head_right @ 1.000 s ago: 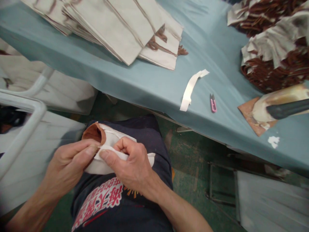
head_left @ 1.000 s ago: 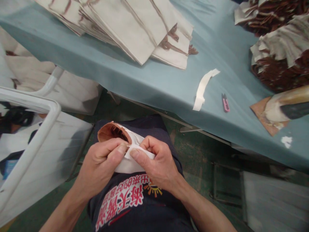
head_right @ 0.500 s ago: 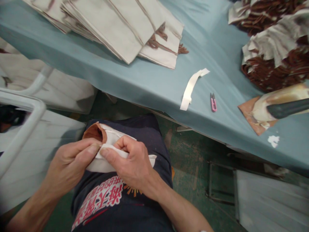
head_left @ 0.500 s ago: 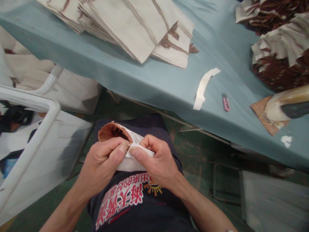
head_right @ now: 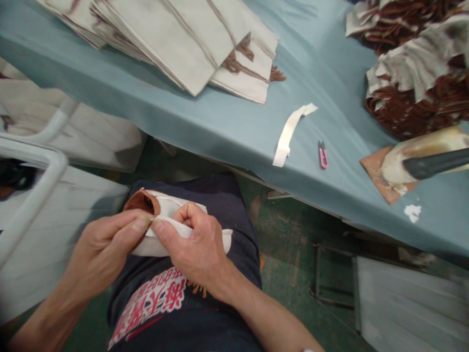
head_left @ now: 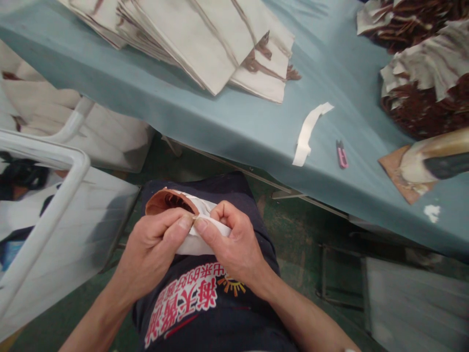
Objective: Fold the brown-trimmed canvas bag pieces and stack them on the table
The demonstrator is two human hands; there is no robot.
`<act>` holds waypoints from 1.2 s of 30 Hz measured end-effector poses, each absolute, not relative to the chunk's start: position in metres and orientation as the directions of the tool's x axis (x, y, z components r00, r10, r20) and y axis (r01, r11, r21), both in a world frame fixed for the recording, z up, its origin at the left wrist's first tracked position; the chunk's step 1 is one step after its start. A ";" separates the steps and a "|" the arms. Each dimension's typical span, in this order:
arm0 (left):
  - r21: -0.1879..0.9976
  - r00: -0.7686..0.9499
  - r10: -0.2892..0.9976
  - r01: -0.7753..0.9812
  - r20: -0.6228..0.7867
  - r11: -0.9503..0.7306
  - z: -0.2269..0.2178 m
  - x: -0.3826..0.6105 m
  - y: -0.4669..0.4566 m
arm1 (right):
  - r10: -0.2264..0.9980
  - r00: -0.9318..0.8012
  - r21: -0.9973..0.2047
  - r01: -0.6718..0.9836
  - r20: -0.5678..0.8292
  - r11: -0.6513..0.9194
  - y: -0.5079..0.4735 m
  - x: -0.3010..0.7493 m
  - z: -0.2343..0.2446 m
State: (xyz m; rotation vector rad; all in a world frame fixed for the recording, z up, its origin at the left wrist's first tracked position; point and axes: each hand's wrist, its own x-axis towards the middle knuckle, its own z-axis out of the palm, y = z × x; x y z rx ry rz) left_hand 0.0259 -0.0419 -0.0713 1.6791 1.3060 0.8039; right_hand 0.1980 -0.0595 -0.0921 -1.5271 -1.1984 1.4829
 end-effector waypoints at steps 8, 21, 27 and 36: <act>0.902 0.232 0.972 0.415 0.021 -0.119 -0.078 0.023 -0.049 | 0.967 -0.006 -0.940 0.233 -0.256 -0.248 -0.060 0.195 -0.089; 0.893 0.158 0.985 0.451 -0.075 -0.004 -0.062 0.028 -0.054 | 0.921 -0.212 -0.924 -0.136 -0.326 -0.359 -0.060 0.192 -0.085; 0.883 0.085 0.991 0.468 -0.100 0.049 -0.065 0.028 -0.069 | 0.855 -0.325 -0.840 -0.240 -0.403 -0.487 -0.055 0.193 -0.085; 0.870 0.216 0.976 0.480 0.013 -0.118 -0.071 0.021 -0.058 | 0.800 -0.410 -0.752 -0.322 -0.437 -0.575 -0.056 0.190 -0.097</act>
